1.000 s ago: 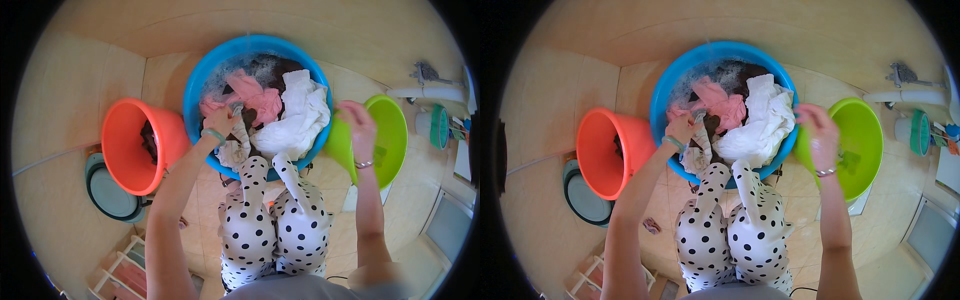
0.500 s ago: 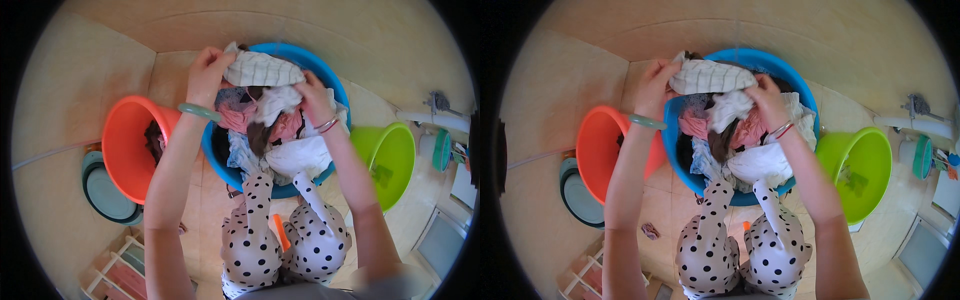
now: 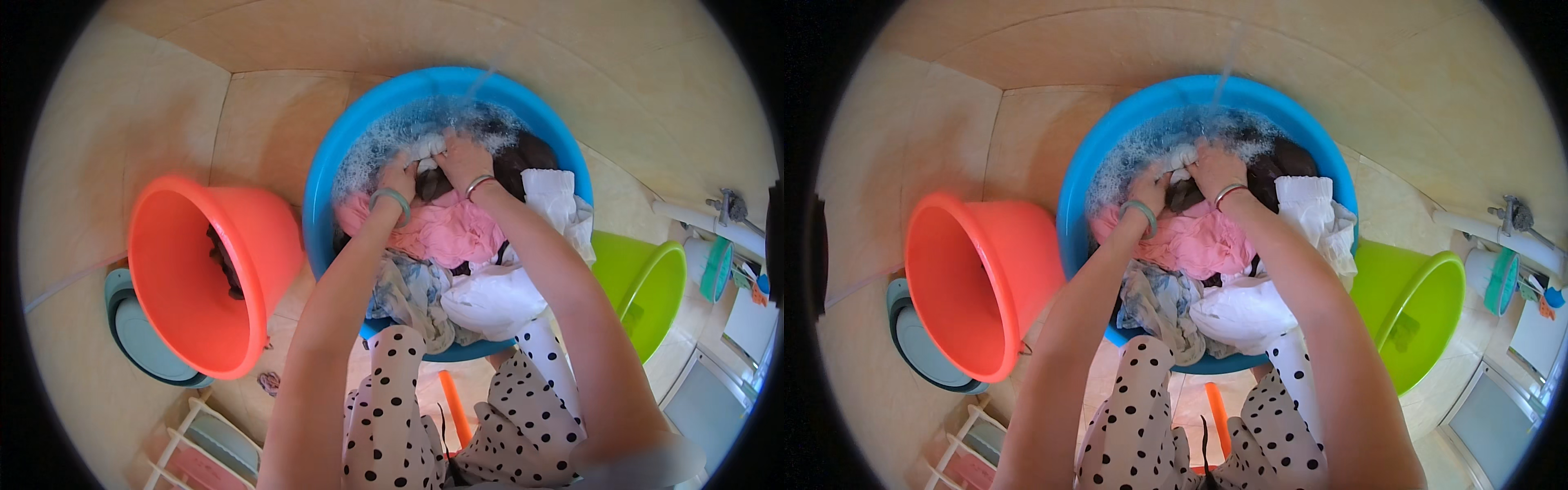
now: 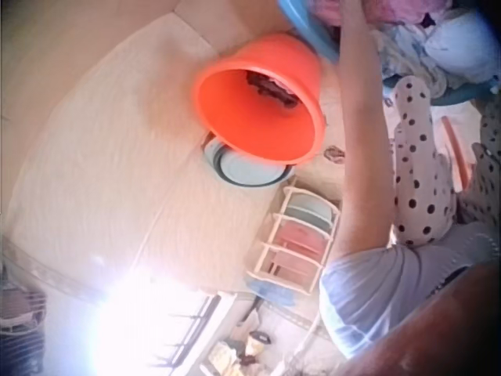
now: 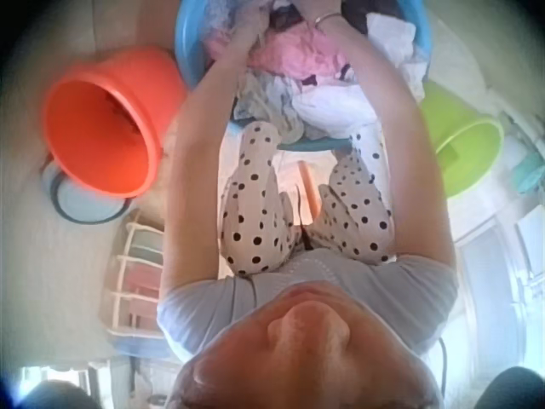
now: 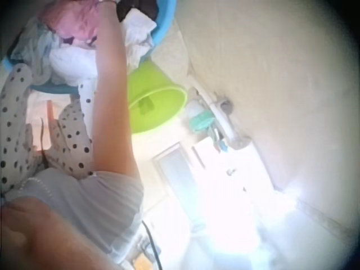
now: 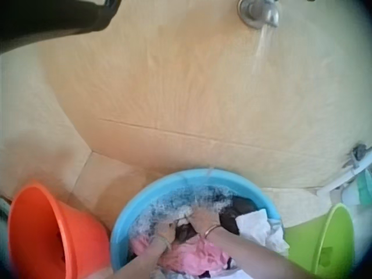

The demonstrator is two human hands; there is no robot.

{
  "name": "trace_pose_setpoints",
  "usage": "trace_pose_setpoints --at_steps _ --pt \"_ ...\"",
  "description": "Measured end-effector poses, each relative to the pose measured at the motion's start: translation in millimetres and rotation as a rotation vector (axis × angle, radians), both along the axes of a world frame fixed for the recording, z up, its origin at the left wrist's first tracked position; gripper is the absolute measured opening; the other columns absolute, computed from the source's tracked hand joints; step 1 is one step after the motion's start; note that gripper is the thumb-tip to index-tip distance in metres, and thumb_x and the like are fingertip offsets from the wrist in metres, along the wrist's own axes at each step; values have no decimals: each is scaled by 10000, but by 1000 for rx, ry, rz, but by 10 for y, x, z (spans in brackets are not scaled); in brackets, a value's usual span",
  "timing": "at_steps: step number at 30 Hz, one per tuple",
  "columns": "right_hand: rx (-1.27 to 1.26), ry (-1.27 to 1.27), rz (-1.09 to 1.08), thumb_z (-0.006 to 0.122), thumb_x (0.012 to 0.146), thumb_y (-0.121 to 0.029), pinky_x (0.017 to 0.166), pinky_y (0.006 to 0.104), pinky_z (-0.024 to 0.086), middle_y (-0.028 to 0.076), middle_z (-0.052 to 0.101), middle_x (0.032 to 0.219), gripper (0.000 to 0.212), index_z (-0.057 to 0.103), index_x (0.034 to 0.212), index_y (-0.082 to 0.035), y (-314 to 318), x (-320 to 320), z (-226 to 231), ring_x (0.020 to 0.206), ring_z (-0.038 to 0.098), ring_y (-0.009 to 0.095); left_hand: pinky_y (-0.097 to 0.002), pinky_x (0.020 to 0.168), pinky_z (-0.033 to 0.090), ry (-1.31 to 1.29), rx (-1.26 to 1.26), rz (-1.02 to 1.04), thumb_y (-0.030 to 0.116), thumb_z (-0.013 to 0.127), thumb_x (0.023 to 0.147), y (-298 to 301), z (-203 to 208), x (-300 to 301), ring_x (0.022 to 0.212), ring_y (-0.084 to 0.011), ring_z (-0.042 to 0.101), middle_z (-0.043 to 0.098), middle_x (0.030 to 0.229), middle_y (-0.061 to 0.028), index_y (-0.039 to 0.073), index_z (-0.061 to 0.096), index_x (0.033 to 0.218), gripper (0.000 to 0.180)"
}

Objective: The person sits on a small stool and hand-washes a pile of clothes in a blue basin filled with water. They repeatedly submerge, scrub, and wring out various garments, including white, pink, and dark-colored items, using both hands. The person occasionally uses a green bucket to pour water over the clothes.

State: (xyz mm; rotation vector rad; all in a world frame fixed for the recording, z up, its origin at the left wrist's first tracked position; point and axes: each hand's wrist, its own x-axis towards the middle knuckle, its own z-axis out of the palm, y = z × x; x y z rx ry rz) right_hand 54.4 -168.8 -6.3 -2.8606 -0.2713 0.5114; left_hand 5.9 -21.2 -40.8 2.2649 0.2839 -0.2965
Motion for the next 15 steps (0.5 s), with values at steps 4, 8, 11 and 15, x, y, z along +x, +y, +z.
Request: trace_pose_setpoints --at_steps 4,8,11,15 --pt "-22 -70 -23 565 847 -287 756 432 522 189 652 960 339 604 1078 -41 -63 266 -694 893 645 353 -430 885 467 104 -86 -12 149 505 873 -79 -100 273 1039 -370 570 613 1130 -204 41 587 1156 315" --pt "294 63 -192 593 817 -269 755 427 512 207 652 956 282 656 970 -41 265 227 -415 860 625 370 -436 881 480 154 -666 338 270 515 911 146 -325 133 1017 -321 591 625 1111 -151 58 550 1205 364" --pt "486 -433 20 660 773 -223 808 417 486 193 624 956 296 643 1016 -54 76 65 53 923 588 362 -423 894 486 194 -1671 585 382 522 937 -158 23 147 1042 -287 587 614 1135 -126 81 516 1257 439" --pt "751 -240 213 721 735 -223 810 429 471 127 505 945 283 632 967 -87 289 -604 891 899 534 329 -403 942 470 338 -2038 332 426 451 974 105 478 58 1094 -277 576 592 1213 -138 83 493 1302 477"
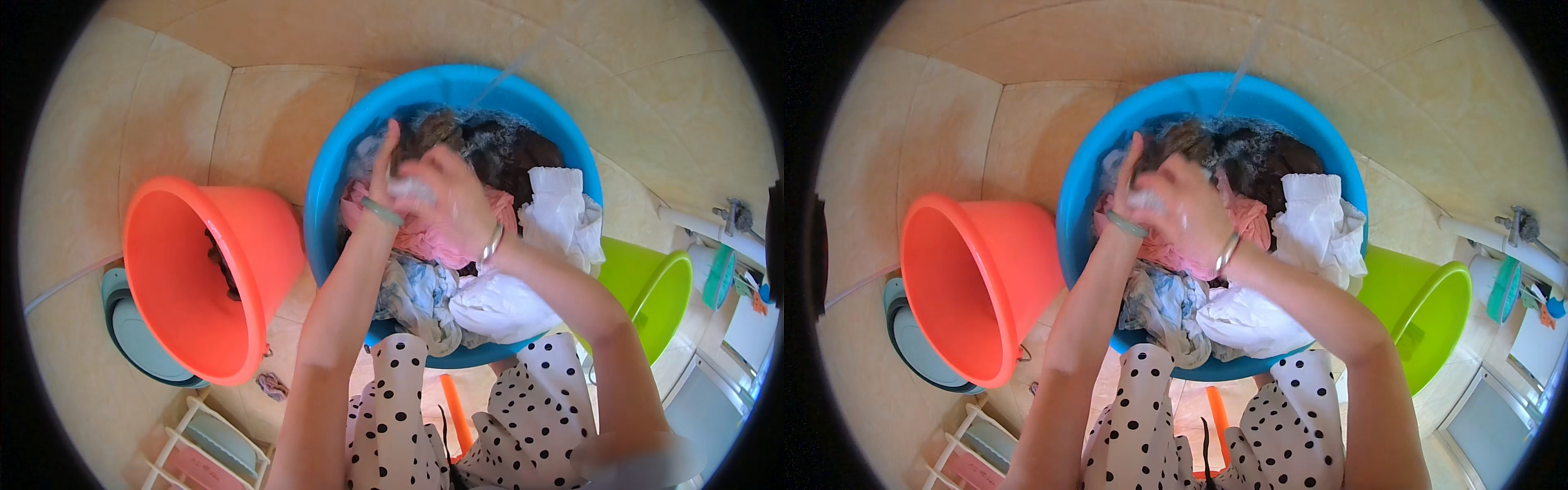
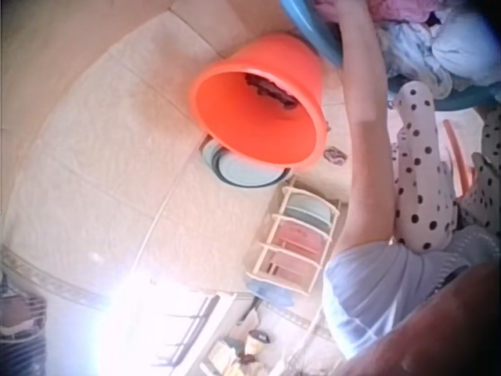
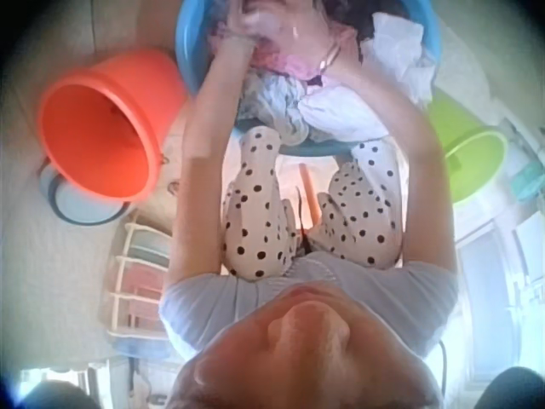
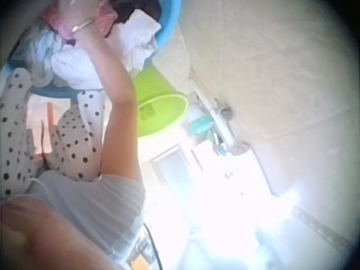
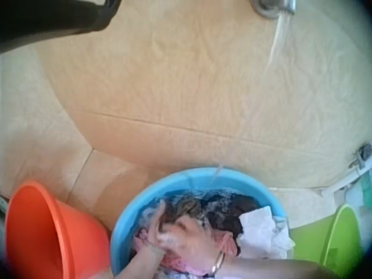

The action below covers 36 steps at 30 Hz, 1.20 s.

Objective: The person sits on a small stool and hand-washes a pile of clothes in a blue basin filled with water. They repeatedly submerge, scrub, and wring out various garments, including white, pink, and dark-colored items, using both hands. The person occasionally uses a green bucket to pour water over the clothes.

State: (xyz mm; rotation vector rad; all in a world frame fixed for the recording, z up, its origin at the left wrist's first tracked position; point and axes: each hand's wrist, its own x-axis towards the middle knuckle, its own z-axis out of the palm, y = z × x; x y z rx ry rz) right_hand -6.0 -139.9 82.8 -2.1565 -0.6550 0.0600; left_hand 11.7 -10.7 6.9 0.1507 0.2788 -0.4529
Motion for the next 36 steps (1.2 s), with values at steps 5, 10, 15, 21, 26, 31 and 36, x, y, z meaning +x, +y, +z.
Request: trace_pose_setpoints --at_steps 5,10,15,21,26,31,36 --pt "-158 -165 140 729 714 -273 605 324 507 47 463 897 220 607 829 -131 167 -561 579 878 530 221 -447 891 512 -60 -109 54 425 411 992 -169 80 -144 1074 -264 586 615 1152 -152 95 544 1229 428" --pt "-72 -272 -57 763 686 -253 496 314 460 26 504 847 199 615 753 -139 263 -417 447 717 569 206 -384 842 528 310 -21 243 356 494 975 -438 63 -236 1001 -243 618 622 1132 -120 76 560 1174 349" --pt "89 -285 -106 691 699 -113 500 339 472 77 520 708 119 576 693 -85 258 -77 330 586 571 269 -352 855 512 321 176 288 348 526 960 -400 107 -318 1001 -226 609 614 1111 -94 58 542 1168 357" --pt "-121 -248 -143 592 777 -185 560 437 484 150 584 738 139 608 728 -56 -111 490 -339 653 591 359 -314 871 492 315 457 297 338 564 940 -422 125 -362 1002 -206 599 606 1086 -62 37 521 1161 376" --pt "-210 -93 -392 555 869 -260 660 498 485 205 616 792 291 606 752 2 -416 749 -971 766 605 408 -330 894 469 283 775 299 267 601 913 -197 169 -266 1052 -206 576 571 1197 -75 73 435 1334 493" --pt "-211 39 -227 622 872 -326 801 502 479 280 577 1075 431 550 1120 18 -273 507 -1021 936 585 442 -405 932 446 210 676 297 158 577 913 56 -332 -244 1134 -237 518 475 1334 -99 161 258 1458 633" --pt "-704 445 -188 542 897 -247 814 468 494 274 614 1041 291 610 1043 -5 -224 963 -1265 969 605 402 -436 943 445 305 759 113 174 558 924 -13 -483 -103 1139 -252 520 508 1307 -97 110 353 1410 531"
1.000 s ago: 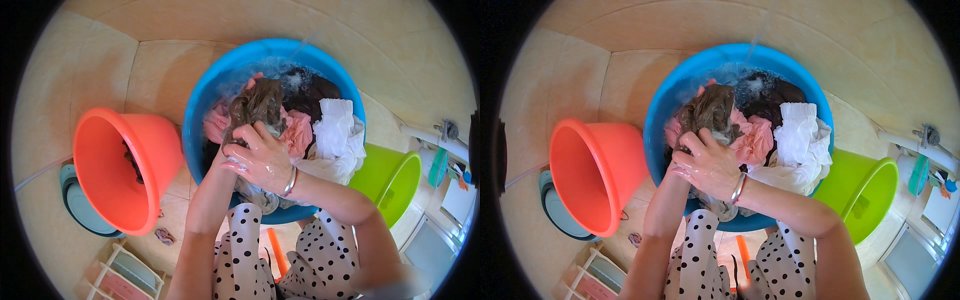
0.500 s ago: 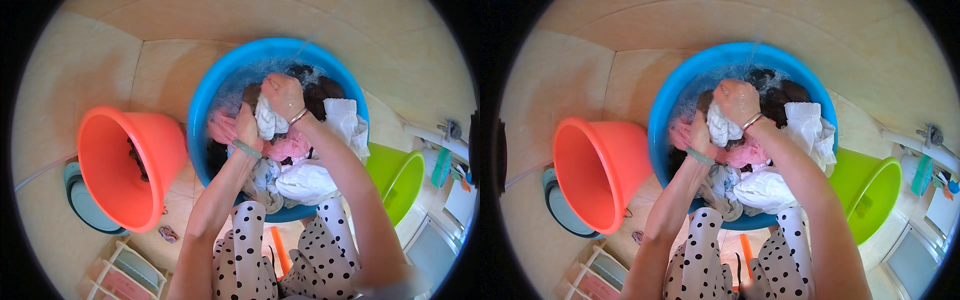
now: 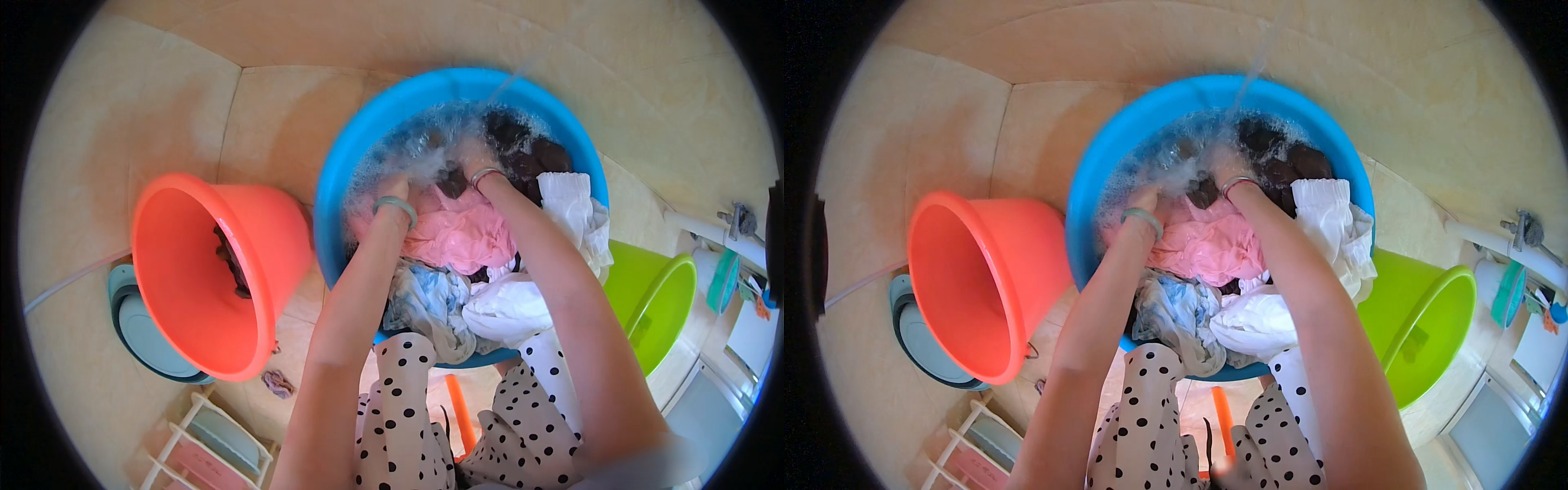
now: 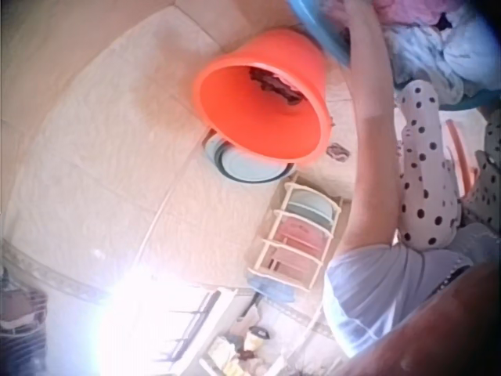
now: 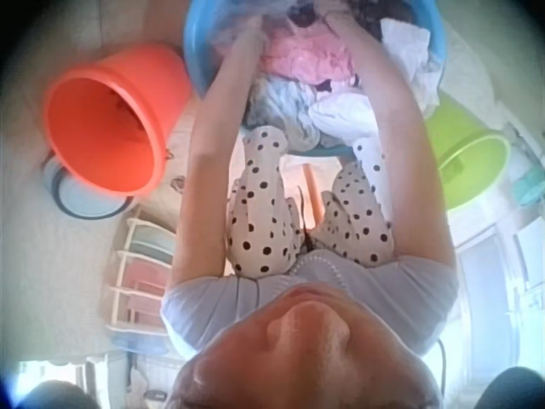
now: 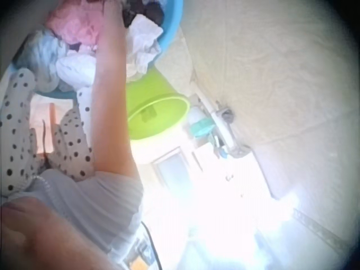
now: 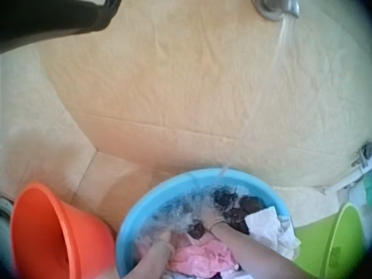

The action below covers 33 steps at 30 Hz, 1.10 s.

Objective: The person sits on a small stool and hand-washes a pile of clothes in a blue basin filled with water. They repeatedly submerge, scrub, and wring out various garments, including white, pink, and dark-colored items, using both hands. The person occasionally uses a green bucket to pour water over the clothes.

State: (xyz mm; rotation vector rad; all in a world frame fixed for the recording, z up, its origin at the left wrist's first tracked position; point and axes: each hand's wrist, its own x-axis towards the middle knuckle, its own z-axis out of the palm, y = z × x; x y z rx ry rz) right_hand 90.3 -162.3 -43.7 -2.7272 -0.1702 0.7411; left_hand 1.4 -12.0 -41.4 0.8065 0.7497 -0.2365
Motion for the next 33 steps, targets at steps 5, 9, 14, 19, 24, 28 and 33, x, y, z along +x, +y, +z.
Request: trace_pose_setpoints --at_steps 5,9,14,19,24,28,33 --pt "489 -495 -76 577 848 -206 759 466 484 193 595 999 212 631 1009 -79 15 -380 308 927 579 379 -396 952 452 -1 -488 15 236 536 943 -94 340 129 1096 -251 557 600 1196 -114 27 549 1233 357" --pt "580 -447 352 632 815 -219 754 393 459 98 510 897 137 606 894 -110 343 -1089 1370 874 520 291 -391 973 447 -176 -559 -150 261 489 970 77 530 121 1065 -235 583 613 1182 -128 10 548 1229 365" --pt "606 -484 430 716 705 -268 700 373 482 72 480 912 239 595 822 -98 357 -1456 1845 879 507 254 -380 949 464 -211 -493 -268 248 476 974 -74 873 -60 1059 -222 585 619 1169 -110 16 553 1219 346" --pt "715 -822 276 712 680 -187 451 316 451 20 499 742 154 577 653 -118 594 -1231 1712 648 570 175 -364 915 480 -265 -608 -142 252 509 960 -178 811 -276 1035 -203 595 626 1144 -95 23 563 1193 331" --pt "757 -816 270 647 684 -153 476 353 447 58 502 647 120 547 636 -107 605 -977 1568 571 560 237 -347 881 495 -270 -578 85 255 542 945 -304 610 -383 1010 -185 605 634 1120 -79 29 574 1167 318" --pt "538 -891 413 598 734 -126 489 395 454 88 543 676 111 559 635 -99 341 -592 1139 586 572 294 -334 854 508 -204 -446 224 258 568 934 -356 523 -435 990 -170 612 640 1101 -67 34 583 1146 309" --pt "462 -628 -21 543 852 -272 643 485 490 200 628 743 267 635 730 -53 -155 -361 462 732 618 390 -366 936 453 -86 -268 191 266 549 939 -377 625 -306 1095 -210 569 600 1191 -62 49 527 1221 357"
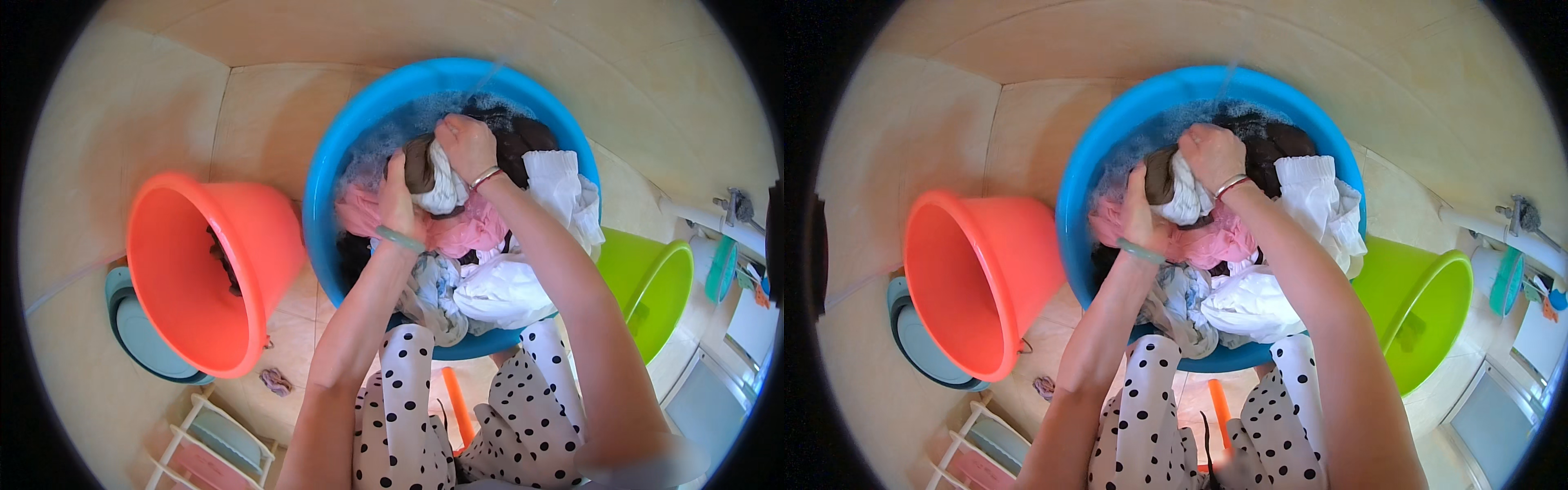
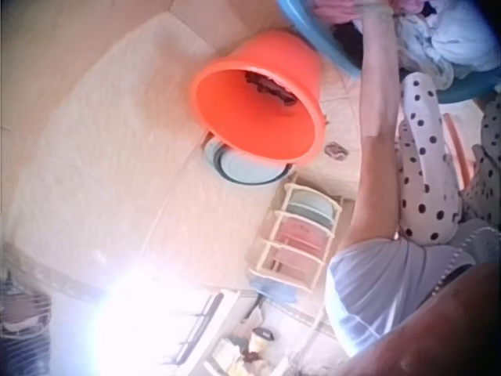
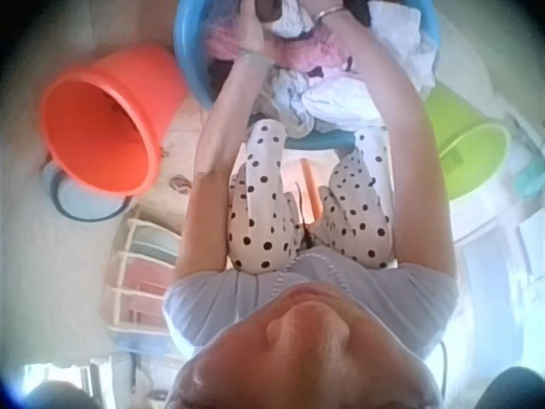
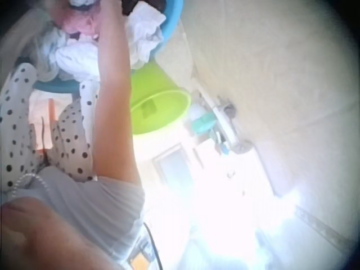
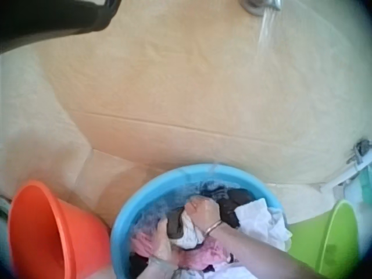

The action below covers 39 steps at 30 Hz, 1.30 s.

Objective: The person sits on a small stool and hand-washes a pile of clothes in a blue basin filled with water. They repeatedly submerge, scrub, and wring out various garments, including white, pink, and dark-colored items, using both hands. The person occasionally uses a green bucket to pour water over the clothes.

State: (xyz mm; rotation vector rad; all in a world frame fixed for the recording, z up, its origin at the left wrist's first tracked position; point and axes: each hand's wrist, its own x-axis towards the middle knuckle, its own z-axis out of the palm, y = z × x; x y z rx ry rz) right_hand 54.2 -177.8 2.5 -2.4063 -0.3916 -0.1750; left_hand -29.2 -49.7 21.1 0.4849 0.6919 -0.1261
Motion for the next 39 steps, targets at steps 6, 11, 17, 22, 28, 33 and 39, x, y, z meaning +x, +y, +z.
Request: trace_pose_setpoints --at_steps 6,11,17,22,28,33,39 --pt "2 111 -120 543 904 -389 755 476 495 249 638 964 378 599 1031 -38 45 -20 -174 833 618 432 -426 965 422 101 199 -11 172 589 907 362 -111 136 1115 -233 545 507 1298 -73 133 395 1343 479" --pt "-368 507 -13 586 876 -330 783 480 503 269 629 982 327 605 1059 -60 72 113 -564 902 620 416 -454 934 440 37 269 -93 146 578 904 349 -594 206 1113 -249 541 562 1215 -93 101 388 1339 478" --pt "-69 249 -142 562 883 -208 735 490 492 217 639 949 190 642 981 -66 218 39 -241 883 604 417 -379 900 482 81 -57 -193 199 616 893 333 -426 376 1024 -247 588 604 1161 -95 43 544 1226 375" --pt "58 -15 447 664 787 -198 748 384 446 88 529 885 125 616 850 -101 488 -708 923 864 532 280 -356 918 479 -128 -215 -272 238 620 897 517 -122 338 1017 -208 595 629 1124 -88 42 578 1186 352" --pt "54 -83 543 732 674 -284 668 332 436 36 503 855 232 602 764 -114 617 -1101 1335 848 494 227 -338 1057 378 -368 247 -302 319 450 991 213 695 88 1208 -198 489 456 1388 -53 73 465 1339 426" --pt "107 -337 399 696 654 -205 539 319 436 20 490 680 171 558 618 -112 858 -798 1211 663 521 194 -332 1032 400 -364 117 -130 303 461 989 98 709 -23 1167 -196 517 497 1326 -54 67 478 1304 394" --pt "134 -185 164 590 745 -179 528 405 501 114 596 674 151 596 616 -99 547 -150 859 663 625 293 -326 1001 426 -205 -89 65 285 474 985 19 347 11 1119 -193 551 548 1253 -54 60 493 1262 357"
